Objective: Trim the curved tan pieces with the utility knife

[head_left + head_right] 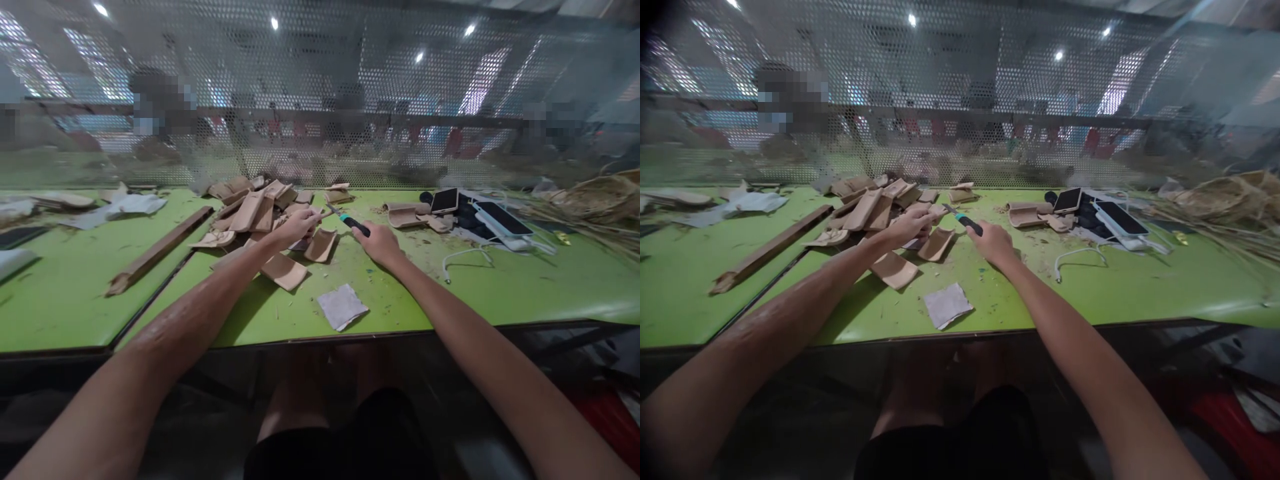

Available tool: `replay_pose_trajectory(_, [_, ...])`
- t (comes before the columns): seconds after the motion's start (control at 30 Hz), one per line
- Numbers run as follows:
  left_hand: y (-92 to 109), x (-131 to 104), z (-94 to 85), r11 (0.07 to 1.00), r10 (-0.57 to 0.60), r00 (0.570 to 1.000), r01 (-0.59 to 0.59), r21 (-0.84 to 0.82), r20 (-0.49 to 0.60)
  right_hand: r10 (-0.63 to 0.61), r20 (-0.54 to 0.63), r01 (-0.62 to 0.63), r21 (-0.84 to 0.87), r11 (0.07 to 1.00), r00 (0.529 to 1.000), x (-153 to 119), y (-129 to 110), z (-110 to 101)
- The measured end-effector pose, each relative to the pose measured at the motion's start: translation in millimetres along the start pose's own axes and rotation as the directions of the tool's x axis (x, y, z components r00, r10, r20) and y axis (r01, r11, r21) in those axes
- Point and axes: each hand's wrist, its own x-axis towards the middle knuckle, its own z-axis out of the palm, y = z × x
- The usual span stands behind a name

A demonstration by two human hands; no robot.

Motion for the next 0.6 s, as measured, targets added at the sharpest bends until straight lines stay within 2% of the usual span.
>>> replay_pose_trajectory(0.07, [-1,2,-0.3,0.999,0.002,1.000,-0.002,0.036,-0.002,0.006,-0.006,-0.006,0.008,1.000,1.000,0,0,-1])
replay_pose_trajectory(0.17, [-5,6,0.3,0.981,0.104,0.992,-0.091,0.172,-0.069,0.004,-0.007,-0.004,0.033,0.999,1.000,-1,-1,-1])
replay_pose_trajectory(0.27, [-9,10,1.1,0.927,0.244,0.962,-0.193,0.322,-0.126,-0.084,0.017,0.082,0.109,0.991,0.996,-2,-2,-1])
replay_pose_trajectory(0.33, [-12,11,1.2,0.899,0.294,0.947,-0.227,0.373,-0.131,-0.133,0.038,0.126,0.142,0.982,0.990,-2,-3,-1])
replay_pose_trajectory(0.5, [-17,9,0.9,0.885,0.296,0.947,-0.223,0.408,-0.125,-0.006,-0.020,0.008,0.076,0.997,1.000,-1,1,2])
replay_pose_trajectory(0.6, [-20,10,1.1,0.900,0.280,0.952,-0.216,0.379,-0.121,-0.061,0.003,0.061,0.110,0.992,0.998,-1,2,3])
